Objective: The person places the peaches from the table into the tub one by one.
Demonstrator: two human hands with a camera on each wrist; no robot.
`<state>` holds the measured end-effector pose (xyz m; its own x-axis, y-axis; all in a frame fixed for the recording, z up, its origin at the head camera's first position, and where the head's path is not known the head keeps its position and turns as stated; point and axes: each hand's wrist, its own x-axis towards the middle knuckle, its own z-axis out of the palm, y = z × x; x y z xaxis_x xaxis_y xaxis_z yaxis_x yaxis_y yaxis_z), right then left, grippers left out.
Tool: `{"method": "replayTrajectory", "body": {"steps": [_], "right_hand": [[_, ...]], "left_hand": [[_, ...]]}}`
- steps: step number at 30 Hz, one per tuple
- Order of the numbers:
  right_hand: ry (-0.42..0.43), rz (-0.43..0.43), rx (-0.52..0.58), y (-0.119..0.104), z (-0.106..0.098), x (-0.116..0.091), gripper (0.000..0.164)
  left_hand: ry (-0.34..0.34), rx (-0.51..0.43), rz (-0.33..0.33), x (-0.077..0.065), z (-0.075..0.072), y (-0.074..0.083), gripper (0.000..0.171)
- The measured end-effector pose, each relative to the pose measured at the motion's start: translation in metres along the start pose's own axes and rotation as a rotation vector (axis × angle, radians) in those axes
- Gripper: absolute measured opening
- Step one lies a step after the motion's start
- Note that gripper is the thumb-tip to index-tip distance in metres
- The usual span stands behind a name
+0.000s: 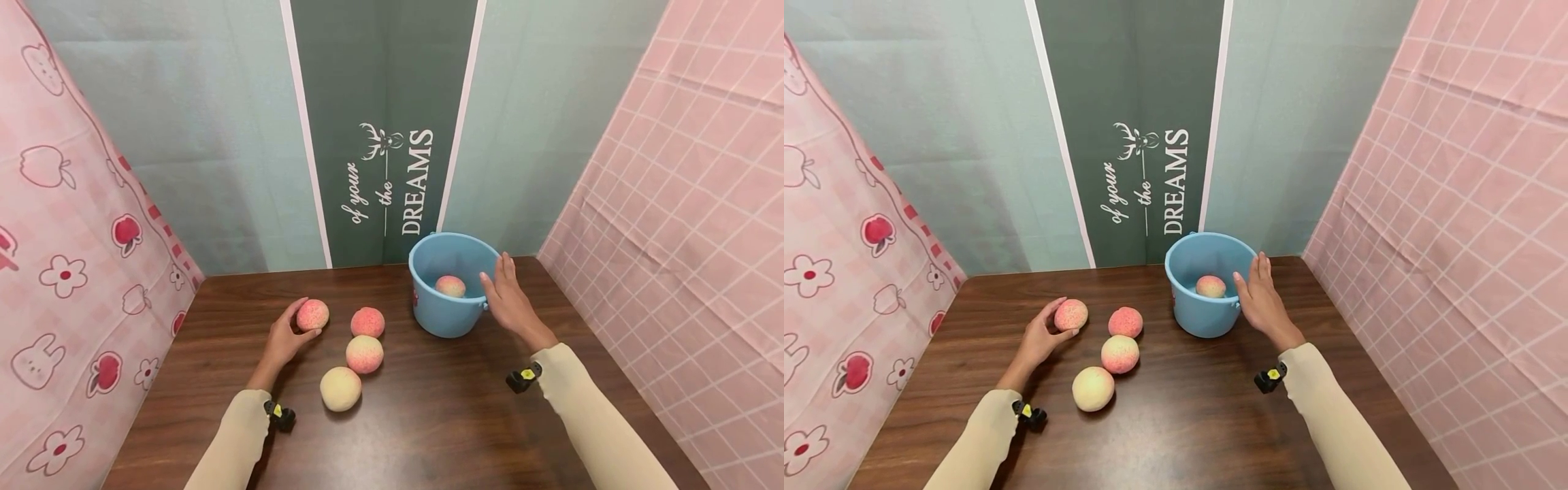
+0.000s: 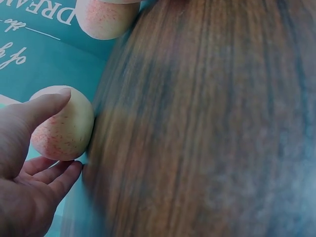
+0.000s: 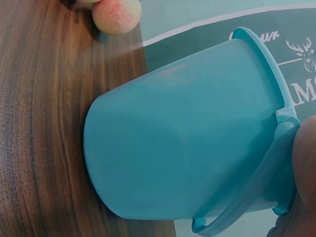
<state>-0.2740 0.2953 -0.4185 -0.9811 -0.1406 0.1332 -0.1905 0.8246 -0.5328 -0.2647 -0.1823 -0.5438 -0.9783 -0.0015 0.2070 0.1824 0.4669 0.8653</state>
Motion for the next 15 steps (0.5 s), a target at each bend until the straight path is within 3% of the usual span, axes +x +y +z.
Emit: {"method": "replayTrajectory", "body": {"steps": [15], "right_hand": [[0.008, 0.013, -0.003, 0.0016, 0.0046, -0.0044, 0.080]], "left_hand": [[0.005, 0.002, 0.020, 0.0016, 0.0014, -0.0040, 0.078]]}}
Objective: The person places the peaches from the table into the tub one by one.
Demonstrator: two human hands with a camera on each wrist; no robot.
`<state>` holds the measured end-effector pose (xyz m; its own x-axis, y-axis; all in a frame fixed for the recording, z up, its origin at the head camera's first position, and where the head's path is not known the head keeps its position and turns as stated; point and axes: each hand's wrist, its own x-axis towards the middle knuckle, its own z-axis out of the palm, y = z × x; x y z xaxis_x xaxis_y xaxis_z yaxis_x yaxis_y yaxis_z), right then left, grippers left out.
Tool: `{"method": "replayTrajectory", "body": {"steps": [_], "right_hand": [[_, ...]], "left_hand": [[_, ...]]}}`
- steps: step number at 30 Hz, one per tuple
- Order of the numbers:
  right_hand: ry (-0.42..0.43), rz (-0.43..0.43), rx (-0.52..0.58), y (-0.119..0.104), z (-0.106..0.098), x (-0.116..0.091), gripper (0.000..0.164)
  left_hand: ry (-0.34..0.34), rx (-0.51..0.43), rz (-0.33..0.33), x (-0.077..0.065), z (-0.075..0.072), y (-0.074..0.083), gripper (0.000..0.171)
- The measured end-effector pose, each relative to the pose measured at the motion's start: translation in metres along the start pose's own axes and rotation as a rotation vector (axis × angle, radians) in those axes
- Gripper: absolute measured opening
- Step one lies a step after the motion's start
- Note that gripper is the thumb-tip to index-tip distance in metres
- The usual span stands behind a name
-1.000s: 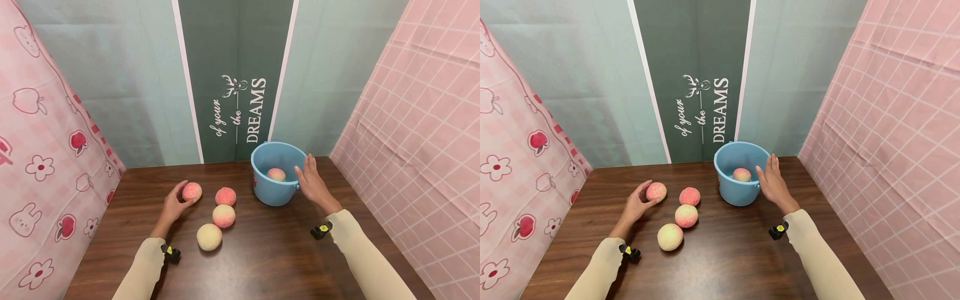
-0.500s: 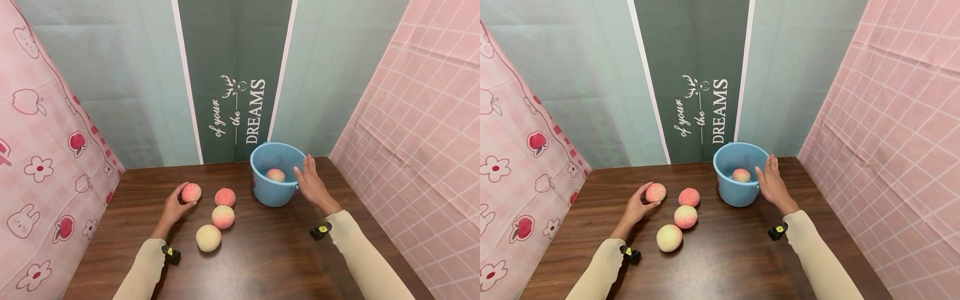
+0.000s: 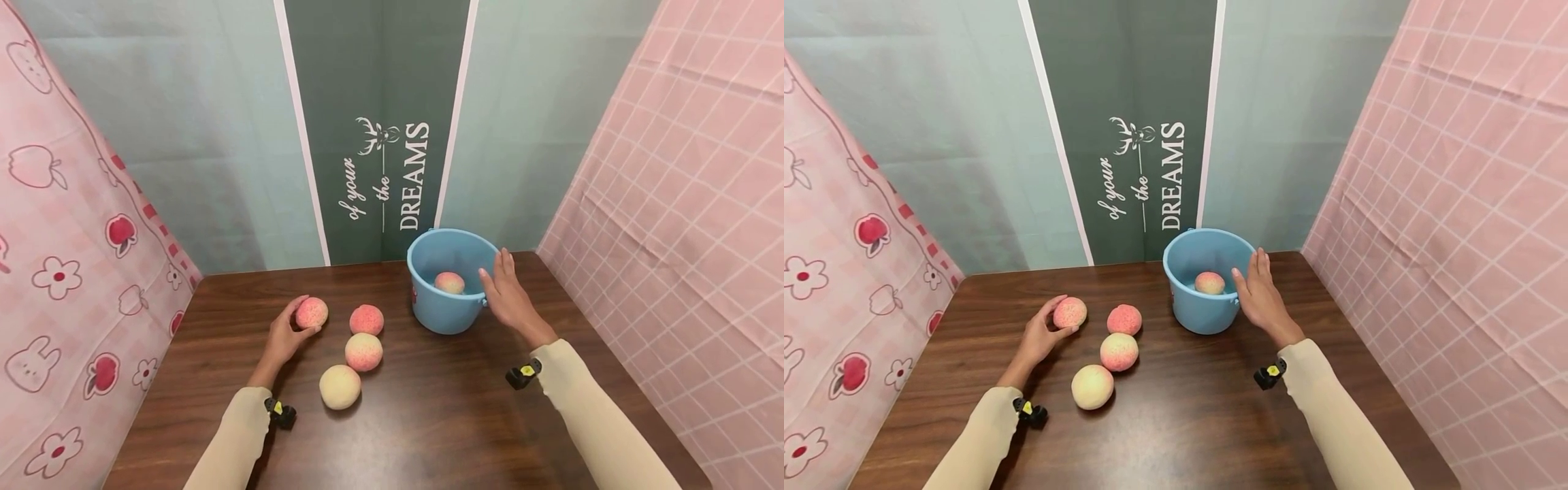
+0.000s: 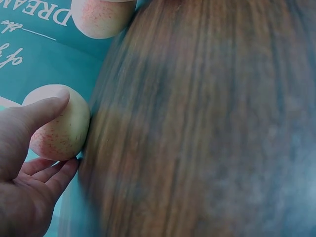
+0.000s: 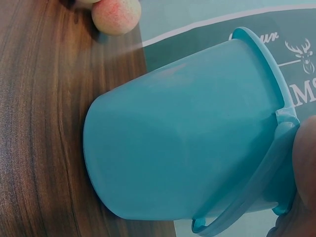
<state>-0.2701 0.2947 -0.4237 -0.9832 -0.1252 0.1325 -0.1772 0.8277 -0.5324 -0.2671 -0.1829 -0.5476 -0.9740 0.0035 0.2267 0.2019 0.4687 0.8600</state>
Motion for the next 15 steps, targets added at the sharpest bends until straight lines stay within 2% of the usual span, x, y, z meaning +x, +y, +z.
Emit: {"method": "replayTrajectory", "body": {"steps": [7, 15], "right_hand": [[0.002, -0.020, 0.015, 0.006, 0.000, -0.001, 0.080], [0.003, -0.045, 0.018, 0.013, 0.000, -0.003, 0.081]], "left_hand": [[0.010, 0.021, 0.008, -0.006, 0.004, 0.002, 0.077], [0.038, 0.017, -0.005, -0.011, 0.006, 0.013, 0.075]]}}
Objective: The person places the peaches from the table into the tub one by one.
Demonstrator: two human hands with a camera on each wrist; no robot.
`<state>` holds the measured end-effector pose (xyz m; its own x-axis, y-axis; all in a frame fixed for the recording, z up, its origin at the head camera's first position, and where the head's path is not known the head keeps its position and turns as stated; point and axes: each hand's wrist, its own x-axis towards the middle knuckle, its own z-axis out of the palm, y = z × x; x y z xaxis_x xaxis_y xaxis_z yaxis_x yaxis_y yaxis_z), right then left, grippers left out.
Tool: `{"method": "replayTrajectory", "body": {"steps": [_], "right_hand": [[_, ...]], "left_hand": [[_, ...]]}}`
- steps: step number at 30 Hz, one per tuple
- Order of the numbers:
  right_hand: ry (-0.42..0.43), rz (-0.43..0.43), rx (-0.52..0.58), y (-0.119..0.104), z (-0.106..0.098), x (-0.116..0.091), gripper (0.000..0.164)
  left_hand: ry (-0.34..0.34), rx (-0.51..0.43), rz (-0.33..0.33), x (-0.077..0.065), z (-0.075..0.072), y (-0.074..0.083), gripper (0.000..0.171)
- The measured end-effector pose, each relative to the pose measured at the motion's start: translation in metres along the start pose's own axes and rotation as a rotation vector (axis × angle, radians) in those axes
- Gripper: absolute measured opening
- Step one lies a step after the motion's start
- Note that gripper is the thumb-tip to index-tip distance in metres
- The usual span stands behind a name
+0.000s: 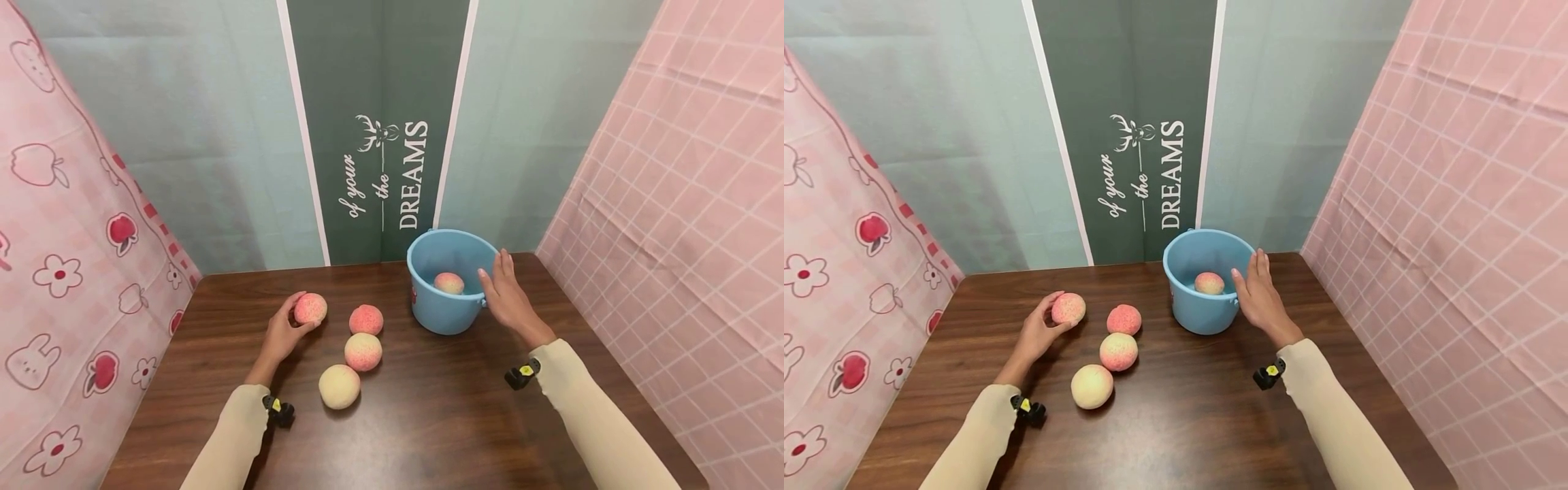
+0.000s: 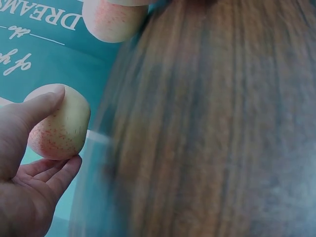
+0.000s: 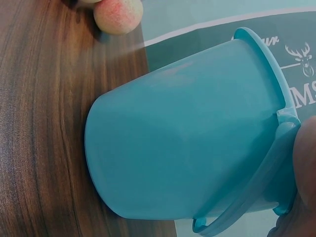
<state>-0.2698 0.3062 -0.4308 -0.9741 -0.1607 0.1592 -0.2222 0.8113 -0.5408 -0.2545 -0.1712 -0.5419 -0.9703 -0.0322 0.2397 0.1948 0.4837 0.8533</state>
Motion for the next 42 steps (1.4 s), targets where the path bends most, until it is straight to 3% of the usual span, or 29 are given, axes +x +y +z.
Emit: {"method": "replayTrajectory", "body": {"steps": [16, 32, 42], "right_hand": [[-0.017, 0.006, -0.004, 0.000, -0.002, 0.004, 0.082], [-0.008, -0.003, -0.017, 0.001, -0.003, 0.005, 0.082], [-0.018, 0.004, -0.012, 0.000, -0.004, 0.005, 0.082]], "left_hand": [[0.008, -0.073, 0.006, 0.008, -0.001, 0.023, 0.075], [0.003, -0.117, 0.066, 0.016, 0.002, 0.046, 0.076], [-0.016, -0.146, 0.103, 0.024, 0.008, 0.069, 0.078]]}}
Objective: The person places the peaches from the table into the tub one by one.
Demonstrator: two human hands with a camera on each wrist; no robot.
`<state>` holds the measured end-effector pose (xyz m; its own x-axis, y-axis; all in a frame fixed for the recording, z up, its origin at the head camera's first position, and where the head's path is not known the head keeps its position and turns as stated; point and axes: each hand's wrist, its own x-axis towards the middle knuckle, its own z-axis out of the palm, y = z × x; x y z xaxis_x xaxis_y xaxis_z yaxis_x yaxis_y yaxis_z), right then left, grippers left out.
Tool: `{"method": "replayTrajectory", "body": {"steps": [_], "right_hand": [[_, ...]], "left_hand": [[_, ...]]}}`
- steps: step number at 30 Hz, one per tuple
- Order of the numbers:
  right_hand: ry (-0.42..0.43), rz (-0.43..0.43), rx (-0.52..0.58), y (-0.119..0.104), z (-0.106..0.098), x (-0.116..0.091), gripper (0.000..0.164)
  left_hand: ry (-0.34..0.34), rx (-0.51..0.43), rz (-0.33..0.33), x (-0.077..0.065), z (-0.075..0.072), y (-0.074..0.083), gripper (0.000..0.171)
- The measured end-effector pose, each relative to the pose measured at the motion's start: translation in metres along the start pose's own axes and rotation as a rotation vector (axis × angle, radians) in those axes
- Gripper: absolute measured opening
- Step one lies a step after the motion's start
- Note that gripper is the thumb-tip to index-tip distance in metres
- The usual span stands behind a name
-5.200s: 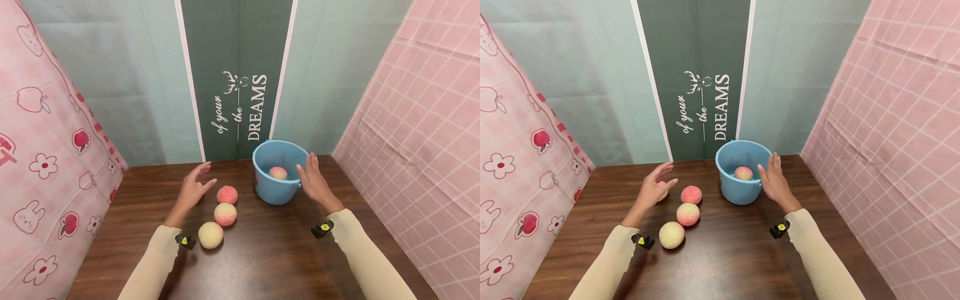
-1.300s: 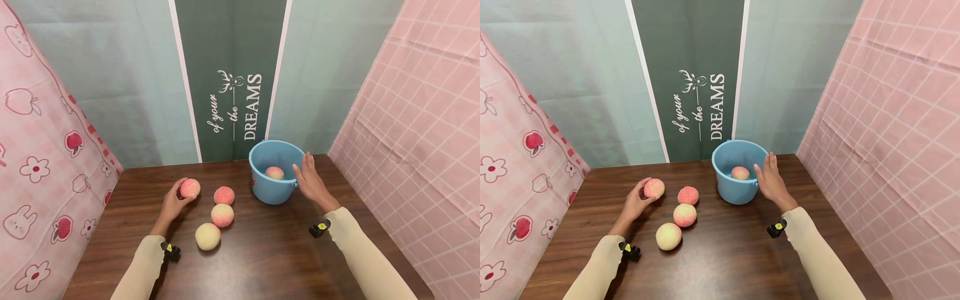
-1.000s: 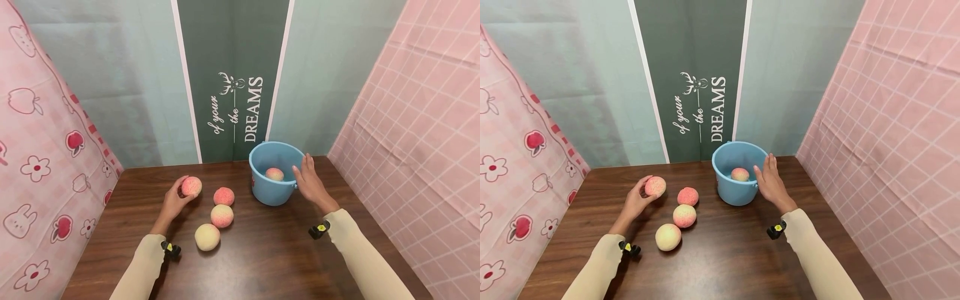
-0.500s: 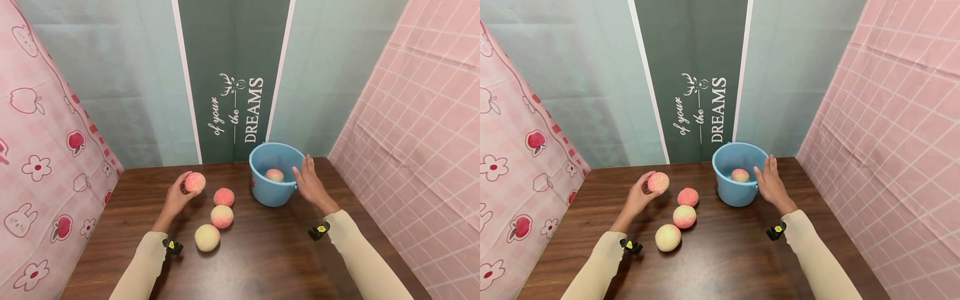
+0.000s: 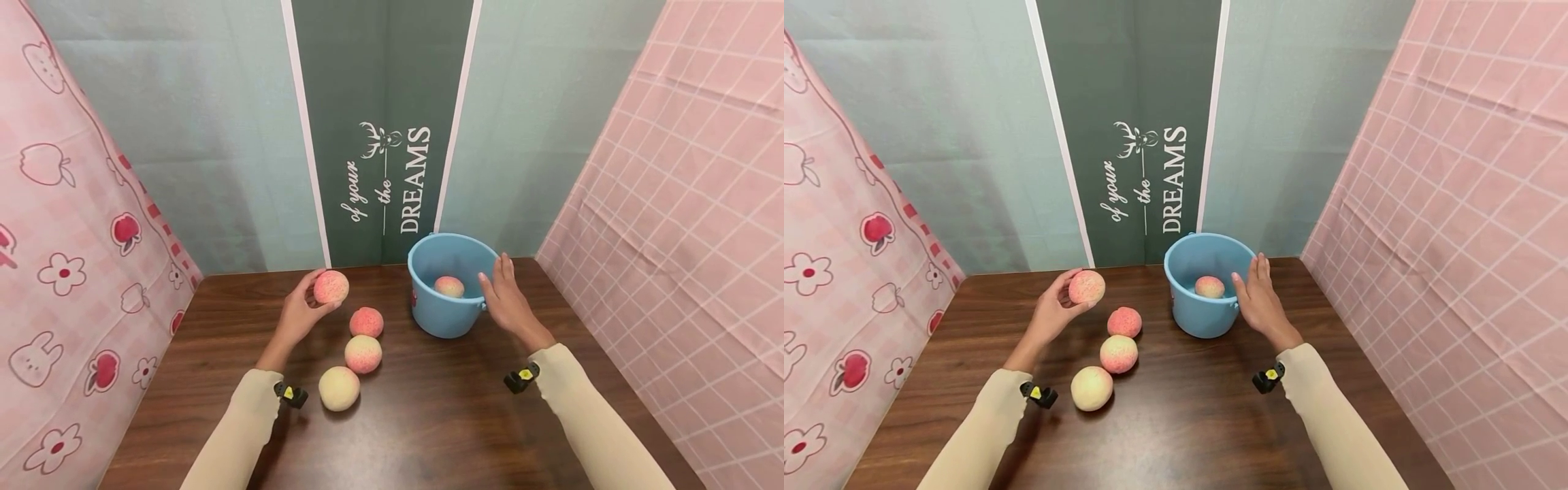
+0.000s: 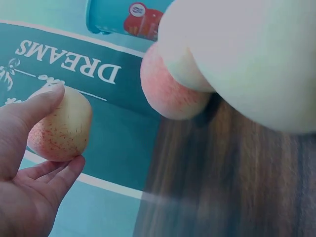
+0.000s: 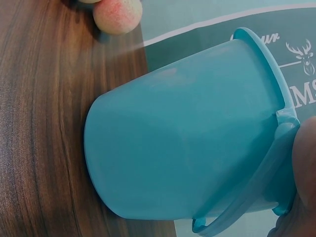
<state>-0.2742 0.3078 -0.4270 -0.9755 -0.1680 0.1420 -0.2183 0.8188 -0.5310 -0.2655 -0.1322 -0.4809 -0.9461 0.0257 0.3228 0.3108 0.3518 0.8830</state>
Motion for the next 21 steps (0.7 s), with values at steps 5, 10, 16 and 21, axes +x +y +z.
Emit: {"method": "replayTrajectory", "body": {"steps": [5, 10, 16, 21], "right_hand": [[-0.002, -0.004, 0.003, 0.000, 0.000, -0.001, 0.082], [-0.007, 0.002, -0.009, 0.001, 0.001, -0.001, 0.082], [-0.001, -0.010, -0.016, 0.002, 0.000, 0.003, 0.084], [-0.004, -0.011, -0.013, 0.002, 0.001, 0.003, 0.084]], "left_hand": [[0.002, -0.007, 0.002, 0.001, 0.005, 0.009, 0.077], [0.001, -0.014, 0.014, 0.004, 0.010, 0.016, 0.077], [-0.009, -0.027, 0.044, 0.009, 0.017, 0.027, 0.078], [-0.027, -0.028, 0.051, 0.011, 0.021, 0.035, 0.078]]}}
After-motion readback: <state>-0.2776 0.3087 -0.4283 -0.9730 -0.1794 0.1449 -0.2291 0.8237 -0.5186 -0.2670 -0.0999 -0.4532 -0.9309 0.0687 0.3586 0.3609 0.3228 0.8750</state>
